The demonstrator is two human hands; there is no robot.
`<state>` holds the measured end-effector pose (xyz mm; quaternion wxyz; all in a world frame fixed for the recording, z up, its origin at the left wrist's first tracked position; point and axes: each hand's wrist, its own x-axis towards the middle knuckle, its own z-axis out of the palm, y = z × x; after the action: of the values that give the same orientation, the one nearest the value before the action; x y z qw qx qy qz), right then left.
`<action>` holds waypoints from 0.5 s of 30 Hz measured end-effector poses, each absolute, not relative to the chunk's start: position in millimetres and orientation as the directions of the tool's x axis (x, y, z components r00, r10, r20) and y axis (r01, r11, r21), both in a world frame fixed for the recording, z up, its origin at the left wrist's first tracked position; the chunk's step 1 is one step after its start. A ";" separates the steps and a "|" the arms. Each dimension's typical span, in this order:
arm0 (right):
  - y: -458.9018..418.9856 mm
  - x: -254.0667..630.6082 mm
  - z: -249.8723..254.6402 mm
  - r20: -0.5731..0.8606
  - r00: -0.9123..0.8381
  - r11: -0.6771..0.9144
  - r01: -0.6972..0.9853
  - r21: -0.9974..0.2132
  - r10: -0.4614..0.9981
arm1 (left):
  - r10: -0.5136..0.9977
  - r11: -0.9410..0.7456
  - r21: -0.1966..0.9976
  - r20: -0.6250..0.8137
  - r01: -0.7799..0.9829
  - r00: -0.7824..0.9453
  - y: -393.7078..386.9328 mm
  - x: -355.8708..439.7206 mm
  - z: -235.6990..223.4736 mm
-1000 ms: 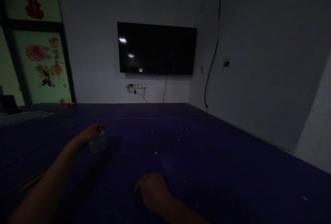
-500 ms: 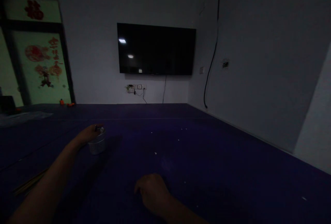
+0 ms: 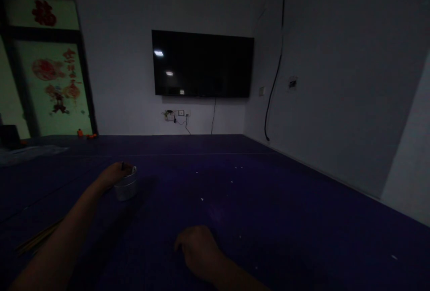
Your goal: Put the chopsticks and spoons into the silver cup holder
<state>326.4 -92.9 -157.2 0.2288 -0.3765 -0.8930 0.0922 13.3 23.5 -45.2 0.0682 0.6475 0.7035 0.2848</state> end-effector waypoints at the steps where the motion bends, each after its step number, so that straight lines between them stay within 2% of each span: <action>1: -92.6 326.5 -157.6 0.337 -0.614 0.700 0.630 -0.336 0.714 | 0.952 -0.011 0.478 0.274 0.878 -0.138 23.6 12.9 -45.6; 15: -91.9 327.4 -159.8 0.343 -0.625 0.712 0.625 -0.320 0.702 | 0.967 0.029 0.277 0.235 0.960 -0.097 22.7 15.5 -41.9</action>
<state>327.4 -91.9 -159.8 0.2262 -0.3696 -0.8972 0.0851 15.5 22.7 -41.9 0.0093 0.6719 0.7172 0.1845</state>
